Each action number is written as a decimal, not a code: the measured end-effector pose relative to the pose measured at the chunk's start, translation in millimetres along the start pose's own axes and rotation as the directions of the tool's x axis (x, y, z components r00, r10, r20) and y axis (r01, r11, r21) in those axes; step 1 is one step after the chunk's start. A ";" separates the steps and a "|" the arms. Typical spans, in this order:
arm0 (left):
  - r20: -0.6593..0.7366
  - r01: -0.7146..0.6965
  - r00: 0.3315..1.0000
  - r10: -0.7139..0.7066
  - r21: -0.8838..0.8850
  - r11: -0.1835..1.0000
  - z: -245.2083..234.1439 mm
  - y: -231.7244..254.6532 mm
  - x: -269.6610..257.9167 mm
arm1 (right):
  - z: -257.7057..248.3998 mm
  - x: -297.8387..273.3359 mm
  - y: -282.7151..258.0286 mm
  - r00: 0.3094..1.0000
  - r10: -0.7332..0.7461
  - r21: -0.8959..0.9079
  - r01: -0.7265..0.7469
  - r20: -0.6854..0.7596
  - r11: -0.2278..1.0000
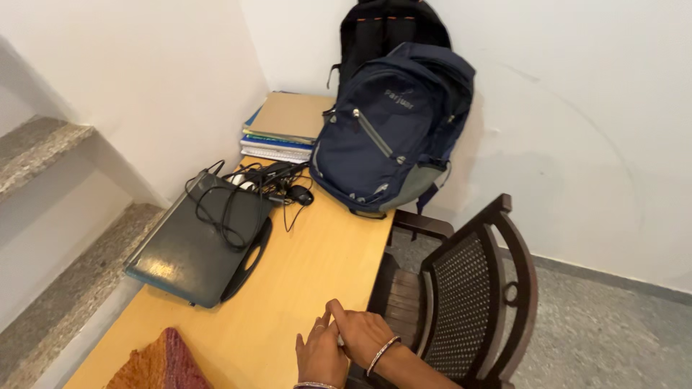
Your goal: The person wipes the granite floor with a white cloth, moving it in circular and back-and-forth motions across the surface. They occasionally fold the cloth and continue wiping different sections of the room.
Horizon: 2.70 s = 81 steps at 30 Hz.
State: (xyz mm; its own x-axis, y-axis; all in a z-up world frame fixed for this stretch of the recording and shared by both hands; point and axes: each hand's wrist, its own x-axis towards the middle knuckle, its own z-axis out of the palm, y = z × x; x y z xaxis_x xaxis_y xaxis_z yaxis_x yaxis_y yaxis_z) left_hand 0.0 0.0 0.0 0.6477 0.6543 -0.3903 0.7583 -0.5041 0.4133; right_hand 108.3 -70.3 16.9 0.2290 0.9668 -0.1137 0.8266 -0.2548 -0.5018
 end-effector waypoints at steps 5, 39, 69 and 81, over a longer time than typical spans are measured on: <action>-0.066 -0.099 0.993 0.094 -0.075 0.992 -7.1 5.8 -20.9 | -14.0 -27.7 -25.0 0.989 0.019 0.027 -0.015 -0.147 1.000; -0.473 -0.827 0.540 0.696 -0.144 0.544 93.5 357.4 -165.4 | -195.4 -413.3 90.8 0.479 0.317 0.025 -0.522 -0.819 0.853; -0.299 -0.781 0.590 0.750 0.025 0.624 264.7 656.8 -141.3 | -300.7 -621.8 355.5 0.185 0.740 0.423 -0.721 -0.647 0.549; 0.229 -0.825 0.521 0.822 -0.110 0.554 367.4 803.1 -112.0 | -342.8 -644.9 502.1 0.230 0.777 0.434 -0.721 -0.585 0.540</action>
State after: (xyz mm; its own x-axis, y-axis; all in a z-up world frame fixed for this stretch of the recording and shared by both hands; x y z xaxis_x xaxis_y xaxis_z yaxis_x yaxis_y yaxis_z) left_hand 563.5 -685.2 73.3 0.9779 -0.2026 -0.0521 -0.1228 -0.7575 0.6412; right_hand 551.9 -828.9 132.2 0.9962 0.0123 0.0858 0.0585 -0.8256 -0.5612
